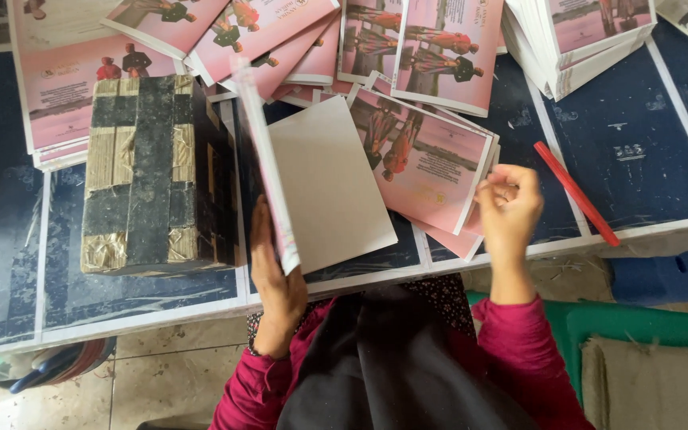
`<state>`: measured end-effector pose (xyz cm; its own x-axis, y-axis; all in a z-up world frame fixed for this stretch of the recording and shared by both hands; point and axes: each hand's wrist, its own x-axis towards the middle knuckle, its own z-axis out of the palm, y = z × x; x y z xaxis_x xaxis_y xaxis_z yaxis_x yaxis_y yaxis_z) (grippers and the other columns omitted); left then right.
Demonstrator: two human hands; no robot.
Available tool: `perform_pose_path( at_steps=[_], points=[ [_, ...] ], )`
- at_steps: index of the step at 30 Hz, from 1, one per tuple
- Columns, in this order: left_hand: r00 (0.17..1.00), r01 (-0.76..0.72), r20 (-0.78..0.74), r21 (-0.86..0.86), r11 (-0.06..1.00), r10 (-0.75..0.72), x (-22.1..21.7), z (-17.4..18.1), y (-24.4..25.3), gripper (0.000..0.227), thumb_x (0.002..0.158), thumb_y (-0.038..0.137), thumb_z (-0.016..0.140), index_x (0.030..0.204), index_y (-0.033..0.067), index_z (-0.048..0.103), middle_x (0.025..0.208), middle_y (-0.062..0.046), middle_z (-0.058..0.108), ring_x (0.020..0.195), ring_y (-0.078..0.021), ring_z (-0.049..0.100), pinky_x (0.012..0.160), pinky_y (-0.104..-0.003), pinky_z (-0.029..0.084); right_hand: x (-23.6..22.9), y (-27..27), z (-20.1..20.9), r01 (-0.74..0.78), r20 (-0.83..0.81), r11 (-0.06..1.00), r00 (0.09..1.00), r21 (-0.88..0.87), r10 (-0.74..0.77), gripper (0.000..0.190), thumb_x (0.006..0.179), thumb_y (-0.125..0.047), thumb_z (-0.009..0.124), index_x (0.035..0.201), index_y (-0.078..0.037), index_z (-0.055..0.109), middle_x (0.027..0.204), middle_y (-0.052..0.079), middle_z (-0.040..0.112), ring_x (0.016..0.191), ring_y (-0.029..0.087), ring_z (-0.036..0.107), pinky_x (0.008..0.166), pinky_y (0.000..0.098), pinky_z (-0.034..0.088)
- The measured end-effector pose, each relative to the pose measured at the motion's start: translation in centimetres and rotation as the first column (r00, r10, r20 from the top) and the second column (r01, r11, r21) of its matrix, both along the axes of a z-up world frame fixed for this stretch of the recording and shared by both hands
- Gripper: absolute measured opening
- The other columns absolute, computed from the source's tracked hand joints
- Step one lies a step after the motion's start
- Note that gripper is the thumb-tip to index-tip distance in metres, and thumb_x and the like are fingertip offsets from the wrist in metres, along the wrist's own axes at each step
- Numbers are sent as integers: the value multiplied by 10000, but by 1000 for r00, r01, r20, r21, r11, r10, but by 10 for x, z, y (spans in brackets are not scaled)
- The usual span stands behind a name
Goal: The person inserts pink covers into white folded paper booklets, presses the spine with a red pen, and stacks the finished units. They repeat this process for multiple booklets on a table with many loose covers and a taped block nearby.
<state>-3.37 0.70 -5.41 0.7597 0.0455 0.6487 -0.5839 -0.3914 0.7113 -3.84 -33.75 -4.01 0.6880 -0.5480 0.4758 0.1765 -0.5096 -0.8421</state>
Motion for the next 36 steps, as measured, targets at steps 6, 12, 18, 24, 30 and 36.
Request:
perform_pose_path(
  at_steps=[6, 12, 18, 24, 30, 36],
  points=[
    [999, -42, 2, -11, 999, 42, -7, 20, -6, 506, 1061, 77, 497, 1543, -62, 428, 1555, -295, 464, 1462, -496, 438, 1219, -565, 342, 15, -27, -22, -31, -232, 957, 968, 289, 101, 306, 933, -4, 816, 1147, 119, 634, 848, 250, 689, 646, 283, 736, 543, 398, 663],
    [999, -53, 0, -18, 998, 53, -5, 15, -4, 500, 1079, 111, 475, 1553, -39, 426, 1554, -284, 466, 1461, -484, 440, 1212, -569, 351, 31, -27, -21, -172, -28, 796, 973, 580, 231, 365, 869, 25, 799, 1212, -58, 704, 999, 113, 738, 867, 195, 771, 705, 398, 686],
    [999, 46, -10, 8, 999, -46, -11, 20, -1, 588, 1156, 323, 338, 1605, -49, 270, 1661, -259, 345, 1591, -405, 334, 1351, -510, 302, -23, 35, 104, -316, 422, 947, 868, 60, 263, 441, 1086, 6, 623, 1482, 66, 440, 1506, 266, 523, 1417, 381, 543, 1297, 519, 458],
    [988, 157, 1, -75, 985, -157, -6, 19, 1, 869, 976, 445, 676, 1606, -30, 311, 1663, -288, 305, 1557, -479, 267, 1247, -598, 252, -21, 141, -22, -381, 110, 905, 908, -186, 405, 411, 918, 66, 565, 1328, 74, 587, 1172, 246, 626, 1178, 433, 625, 993, 538, 488],
    [991, 135, 1, -65, 989, -135, -1, 7, -1, 823, 924, -32, 685, 1637, -13, 274, 1661, -274, 296, 1551, -443, 273, 1277, -618, 150, -18, 171, 98, -714, -54, 694, 692, 97, 720, 301, 1046, -219, 560, 938, -42, 779, 800, 119, 764, 801, 195, 744, 658, 334, 599],
    [1000, 22, 20, -7, 1000, -22, -1, 11, 2, 557, 1028, 14, 472, 1572, -60, 381, 1589, -292, 412, 1495, -484, 391, 1234, -574, 318, 3, -8, 0, 90, -39, 968, 994, -233, -102, 347, 887, 52, 844, 1199, 57, 691, 950, 230, 639, 807, 418, 725, 658, 435, 621]
  ],
)
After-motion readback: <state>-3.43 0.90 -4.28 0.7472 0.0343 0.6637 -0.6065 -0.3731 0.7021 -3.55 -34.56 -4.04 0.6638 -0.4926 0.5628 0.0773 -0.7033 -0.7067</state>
